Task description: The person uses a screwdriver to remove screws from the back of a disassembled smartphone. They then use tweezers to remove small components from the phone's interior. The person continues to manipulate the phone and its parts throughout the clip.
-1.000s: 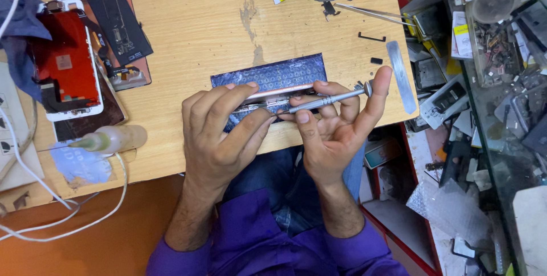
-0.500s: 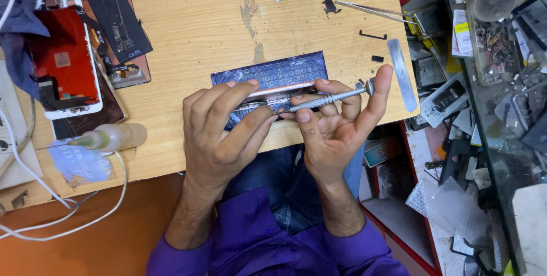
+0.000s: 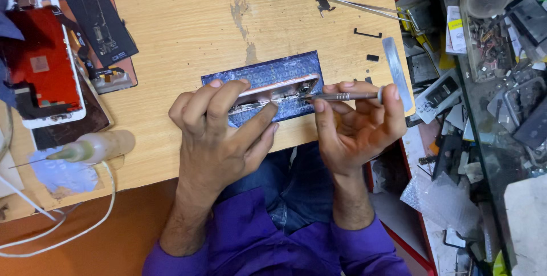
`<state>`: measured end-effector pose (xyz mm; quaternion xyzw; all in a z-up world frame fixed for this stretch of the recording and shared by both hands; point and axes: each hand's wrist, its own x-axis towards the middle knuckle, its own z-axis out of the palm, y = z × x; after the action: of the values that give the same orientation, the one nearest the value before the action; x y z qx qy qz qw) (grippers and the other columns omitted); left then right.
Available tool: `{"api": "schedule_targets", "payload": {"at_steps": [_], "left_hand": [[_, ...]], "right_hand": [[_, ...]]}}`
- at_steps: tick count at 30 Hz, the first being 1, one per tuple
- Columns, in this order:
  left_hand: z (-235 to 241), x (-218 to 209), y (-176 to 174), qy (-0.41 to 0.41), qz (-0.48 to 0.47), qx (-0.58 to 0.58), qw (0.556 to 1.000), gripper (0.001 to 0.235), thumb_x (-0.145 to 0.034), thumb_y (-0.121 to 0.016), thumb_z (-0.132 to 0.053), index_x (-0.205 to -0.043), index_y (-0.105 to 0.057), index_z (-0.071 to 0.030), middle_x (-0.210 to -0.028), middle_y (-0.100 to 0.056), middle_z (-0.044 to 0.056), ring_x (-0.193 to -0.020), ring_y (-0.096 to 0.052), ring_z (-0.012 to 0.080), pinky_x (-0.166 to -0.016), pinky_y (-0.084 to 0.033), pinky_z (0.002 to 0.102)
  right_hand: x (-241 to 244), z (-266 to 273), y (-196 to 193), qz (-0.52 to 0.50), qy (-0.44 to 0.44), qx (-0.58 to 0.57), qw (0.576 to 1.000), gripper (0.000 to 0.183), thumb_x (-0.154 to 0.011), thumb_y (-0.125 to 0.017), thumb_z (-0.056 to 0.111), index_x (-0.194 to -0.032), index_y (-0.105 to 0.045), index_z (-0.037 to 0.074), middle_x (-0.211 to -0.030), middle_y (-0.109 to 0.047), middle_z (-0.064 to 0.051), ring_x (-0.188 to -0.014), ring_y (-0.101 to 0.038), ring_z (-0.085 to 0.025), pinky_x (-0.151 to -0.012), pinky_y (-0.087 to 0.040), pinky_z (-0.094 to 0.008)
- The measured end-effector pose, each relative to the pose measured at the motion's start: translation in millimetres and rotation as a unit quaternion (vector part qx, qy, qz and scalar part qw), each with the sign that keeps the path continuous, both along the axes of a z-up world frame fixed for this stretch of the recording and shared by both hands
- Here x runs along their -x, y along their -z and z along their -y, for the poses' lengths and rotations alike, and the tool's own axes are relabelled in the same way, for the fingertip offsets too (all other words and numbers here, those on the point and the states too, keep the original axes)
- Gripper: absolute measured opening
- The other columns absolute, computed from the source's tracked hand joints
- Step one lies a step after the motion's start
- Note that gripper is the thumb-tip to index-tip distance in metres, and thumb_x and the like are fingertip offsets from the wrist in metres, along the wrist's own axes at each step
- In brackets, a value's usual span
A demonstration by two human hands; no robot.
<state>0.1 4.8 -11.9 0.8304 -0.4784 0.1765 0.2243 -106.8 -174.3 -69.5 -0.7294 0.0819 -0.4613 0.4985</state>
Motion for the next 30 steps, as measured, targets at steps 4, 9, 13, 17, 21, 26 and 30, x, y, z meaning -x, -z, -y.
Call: {"api": "schedule_targets", "payload": {"at_steps": [4,9,13,17,21,26,30], "left_hand": [[-2.4,-0.7,3.2,0.004,0.009,-0.004,1.000,0.032,-0.094,-0.086,-0.043,-0.122,-0.076,-0.032,-0.144,-0.046,0.003,-0.137,-0.033,0.0270,-0.112,-0.031,0.050],[-1.5,-0.6,4.4,-0.002,0.009,-0.013,1.000,0.034,-0.094,-0.085,-0.046,-0.125,-0.075,-0.034,-0.142,-0.043,0.002,-0.137,-0.032,0.0262,-0.111,-0.030,0.049],[-1.7,0.1,4.0,-0.006,0.009,-0.024,1.000,0.034,-0.096,-0.084,-0.047,-0.126,-0.075,-0.033,-0.143,-0.043,0.002,-0.138,-0.030,0.0252,-0.112,-0.030,0.049],[-1.9,-0.2,4.2,-0.007,0.008,-0.028,1.000,0.035,-0.096,-0.084,-0.048,-0.127,-0.075,-0.033,-0.144,-0.043,0.002,-0.138,-0.029,0.0249,-0.112,-0.030,0.048],[-2.1,0.1,4.6,-0.009,0.007,-0.034,0.999,0.036,-0.097,-0.083,-0.049,-0.128,-0.076,-0.033,-0.144,-0.043,0.002,-0.138,-0.029,0.0248,-0.112,-0.029,0.048],[-1.9,0.8,6.4,-0.011,0.007,-0.036,0.999,0.035,-0.097,-0.083,-0.050,-0.127,-0.077,-0.033,-0.144,-0.043,0.002,-0.139,-0.029,0.0244,-0.112,-0.029,0.048],[-1.8,1.4,7.7,-0.013,0.005,-0.039,0.999,0.034,-0.097,-0.082,-0.050,-0.127,-0.077,-0.033,-0.144,-0.043,0.002,-0.139,-0.028,0.0246,-0.112,-0.028,0.048]], "right_hand": [[-3.3,-1.8,4.6,-0.006,-0.008,0.042,0.999,0.096,-0.100,-0.071,-0.020,-0.163,-0.017,0.027,-0.128,-0.055,-0.016,-0.109,-0.068,-0.021,-0.092,-0.067,-0.032],[-3.3,-2.8,3.5,-0.021,-0.008,0.044,0.999,0.096,-0.100,-0.071,-0.020,-0.163,-0.017,0.028,-0.127,-0.055,-0.016,-0.110,-0.068,-0.021,-0.093,-0.067,-0.034],[-5.1,-3.0,2.7,-0.026,-0.010,0.082,0.996,0.096,-0.098,-0.071,-0.019,-0.163,-0.016,0.028,-0.132,-0.056,-0.017,-0.109,-0.069,-0.021,-0.092,-0.068,-0.034],[-5.9,-3.0,3.3,-0.027,-0.019,0.081,0.996,0.096,-0.099,-0.070,-0.019,-0.163,-0.015,0.028,-0.134,-0.055,-0.017,-0.112,-0.068,-0.023,-0.093,-0.068,-0.034],[-5.8,-3.2,4.0,-0.023,-0.023,0.074,0.997,0.095,-0.100,-0.069,-0.019,-0.163,-0.016,0.029,-0.134,-0.055,-0.017,-0.112,-0.068,-0.022,-0.093,-0.068,-0.034],[-6.8,-2.5,3.3,-0.024,-0.027,0.078,0.996,0.095,-0.100,-0.069,-0.018,-0.163,-0.016,0.029,-0.134,-0.055,-0.016,-0.112,-0.068,-0.021,-0.093,-0.068,-0.033],[-8.1,-1.3,2.2,-0.028,-0.026,0.095,0.995,0.096,-0.099,-0.070,-0.018,-0.163,-0.015,0.029,-0.133,-0.056,-0.017,-0.112,-0.068,-0.021,-0.093,-0.068,-0.032]]}}
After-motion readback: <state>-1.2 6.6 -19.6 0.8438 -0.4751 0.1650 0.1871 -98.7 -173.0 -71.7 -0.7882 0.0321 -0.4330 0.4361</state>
